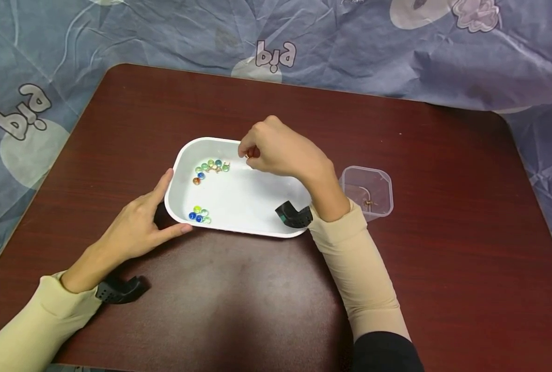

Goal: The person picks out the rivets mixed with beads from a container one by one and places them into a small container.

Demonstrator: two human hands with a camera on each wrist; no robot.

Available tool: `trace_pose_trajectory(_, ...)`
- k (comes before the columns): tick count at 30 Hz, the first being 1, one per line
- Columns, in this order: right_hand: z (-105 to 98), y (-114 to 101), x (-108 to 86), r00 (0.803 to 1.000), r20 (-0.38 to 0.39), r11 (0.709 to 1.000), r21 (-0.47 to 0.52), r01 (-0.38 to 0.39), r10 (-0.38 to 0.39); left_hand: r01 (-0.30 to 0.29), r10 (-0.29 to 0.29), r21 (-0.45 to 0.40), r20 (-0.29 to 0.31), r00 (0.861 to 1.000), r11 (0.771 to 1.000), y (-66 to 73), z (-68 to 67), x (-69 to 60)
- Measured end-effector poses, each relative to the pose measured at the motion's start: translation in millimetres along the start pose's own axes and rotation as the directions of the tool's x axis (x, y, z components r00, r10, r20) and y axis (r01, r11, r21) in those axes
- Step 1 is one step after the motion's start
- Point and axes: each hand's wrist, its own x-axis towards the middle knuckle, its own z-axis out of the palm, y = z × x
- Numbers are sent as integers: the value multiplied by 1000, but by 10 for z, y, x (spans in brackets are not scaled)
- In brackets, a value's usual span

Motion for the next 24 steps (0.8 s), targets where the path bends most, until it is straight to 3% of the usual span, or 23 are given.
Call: trace_pose_trajectory(24,-267,192,-460,995,-83,996,-48,-68,64,-5,5,0,-4,1000,1000,0,0,-9)
